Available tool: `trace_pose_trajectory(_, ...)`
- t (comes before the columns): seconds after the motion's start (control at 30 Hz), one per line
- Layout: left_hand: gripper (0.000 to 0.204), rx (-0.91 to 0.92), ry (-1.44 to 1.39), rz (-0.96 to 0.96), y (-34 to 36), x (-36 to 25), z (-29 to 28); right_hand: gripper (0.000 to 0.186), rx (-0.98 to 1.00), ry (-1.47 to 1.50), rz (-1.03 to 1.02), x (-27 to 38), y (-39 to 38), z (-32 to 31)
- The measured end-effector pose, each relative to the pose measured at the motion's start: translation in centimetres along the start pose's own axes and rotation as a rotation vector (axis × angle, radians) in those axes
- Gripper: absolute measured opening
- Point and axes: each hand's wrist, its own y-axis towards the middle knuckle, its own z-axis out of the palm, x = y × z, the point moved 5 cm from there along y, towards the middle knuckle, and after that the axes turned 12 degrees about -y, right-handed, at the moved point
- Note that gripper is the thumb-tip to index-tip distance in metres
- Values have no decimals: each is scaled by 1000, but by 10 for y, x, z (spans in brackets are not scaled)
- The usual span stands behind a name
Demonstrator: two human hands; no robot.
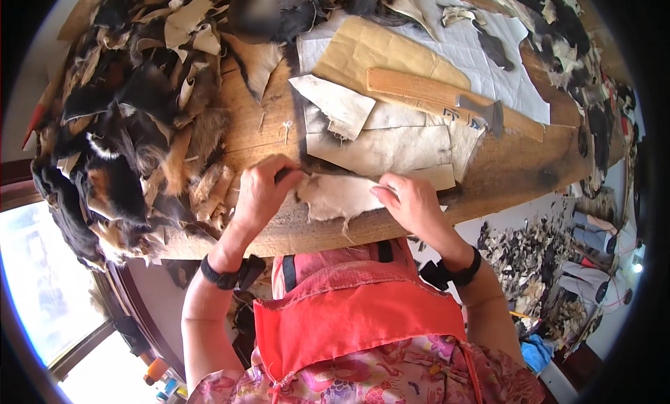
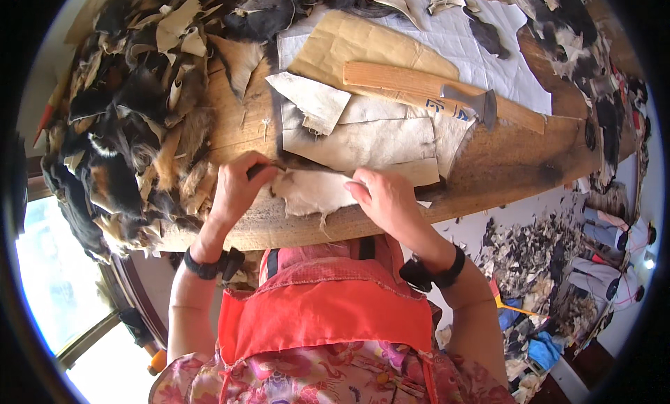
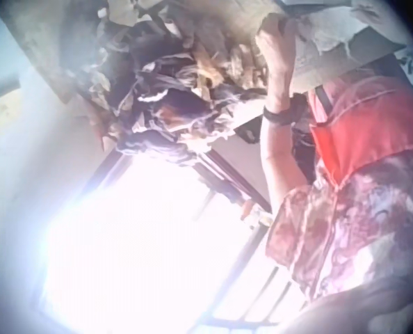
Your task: Cutting and hand-sewing fur and leather scraps onto a base fabric following a template.
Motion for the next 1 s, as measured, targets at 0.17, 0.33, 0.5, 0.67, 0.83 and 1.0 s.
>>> trace_pose_trajectory(0.17, 28, -207, 206, 116, 16, -14, -6, 22, -409, -215, -100, 11, 14, -28)
trace_pose_trajectory(0.33, 43, -404, 399, 459, 15, -47, 1, 22, -613, -120, -69, 12, -37, -44)
trace_pose_trajectory(0.5, 47, -123, 324, 655, 45, -55, 71, 22, -14, 746, 411, -11, -54, 11)
trace_pose_trajectory(0.67, 62, -26, 410, 647, 56, -30, 87, 30, 29, 1132, 648, 0, -49, 37)
trace_pose_trajectory(0.83, 60, 23, 381, 701, 55, -31, 93, 33, 54, 965, 599, 20, -38, 48)
trace_pose_trajectory(1.0, 48, 61, 517, 689, 66, -37, 119, 44, 24, 858, 651, 23, -35, 58)
